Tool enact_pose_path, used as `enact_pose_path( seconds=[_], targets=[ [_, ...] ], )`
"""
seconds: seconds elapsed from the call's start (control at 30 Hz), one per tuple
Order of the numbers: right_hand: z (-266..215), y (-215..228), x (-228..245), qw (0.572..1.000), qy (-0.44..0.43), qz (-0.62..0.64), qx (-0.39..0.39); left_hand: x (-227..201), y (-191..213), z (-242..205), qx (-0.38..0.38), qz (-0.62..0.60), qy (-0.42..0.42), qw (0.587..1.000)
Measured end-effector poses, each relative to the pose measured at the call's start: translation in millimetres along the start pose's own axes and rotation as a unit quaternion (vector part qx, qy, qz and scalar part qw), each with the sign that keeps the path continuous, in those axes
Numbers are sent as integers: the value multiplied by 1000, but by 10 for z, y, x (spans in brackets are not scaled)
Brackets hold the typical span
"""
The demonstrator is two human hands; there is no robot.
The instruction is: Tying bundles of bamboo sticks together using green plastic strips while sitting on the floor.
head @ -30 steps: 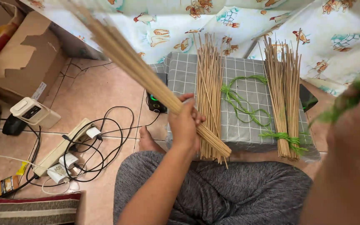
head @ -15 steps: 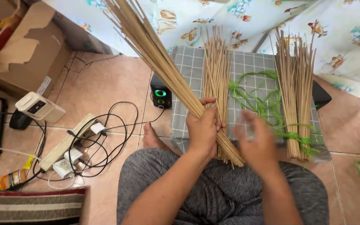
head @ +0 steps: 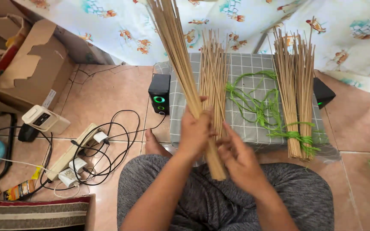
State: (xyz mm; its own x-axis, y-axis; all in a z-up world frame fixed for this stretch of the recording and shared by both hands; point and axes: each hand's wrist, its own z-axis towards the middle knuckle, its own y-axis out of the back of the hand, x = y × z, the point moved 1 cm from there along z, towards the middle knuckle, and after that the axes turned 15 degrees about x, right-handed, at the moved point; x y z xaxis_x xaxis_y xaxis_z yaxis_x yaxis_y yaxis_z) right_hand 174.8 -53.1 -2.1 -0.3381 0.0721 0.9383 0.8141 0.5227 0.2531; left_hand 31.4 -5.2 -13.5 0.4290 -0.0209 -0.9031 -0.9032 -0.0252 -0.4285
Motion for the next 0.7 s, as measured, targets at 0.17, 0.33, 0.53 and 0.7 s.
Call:
enact_pose_path(
  seconds=[0.17, 0.33, 0.53, 0.7],
  targets=[
    [109, 379, -308, 990, 8, -43, -134, -2, 76, -166, -15, 77, 76, 994],
    [148, 459, -305, 990, -13, -21, -138, -36, 91, -167, -31, 111, 158, 981],
    [203, 447, -134, 978, -67, -185, -70, 34, 519, 431, -32, 268, 140, 953],
    [301, 393, -239, 963, -48, -263, -41, 254, 810, 763, 14, 482, 210, 851]
  ],
)
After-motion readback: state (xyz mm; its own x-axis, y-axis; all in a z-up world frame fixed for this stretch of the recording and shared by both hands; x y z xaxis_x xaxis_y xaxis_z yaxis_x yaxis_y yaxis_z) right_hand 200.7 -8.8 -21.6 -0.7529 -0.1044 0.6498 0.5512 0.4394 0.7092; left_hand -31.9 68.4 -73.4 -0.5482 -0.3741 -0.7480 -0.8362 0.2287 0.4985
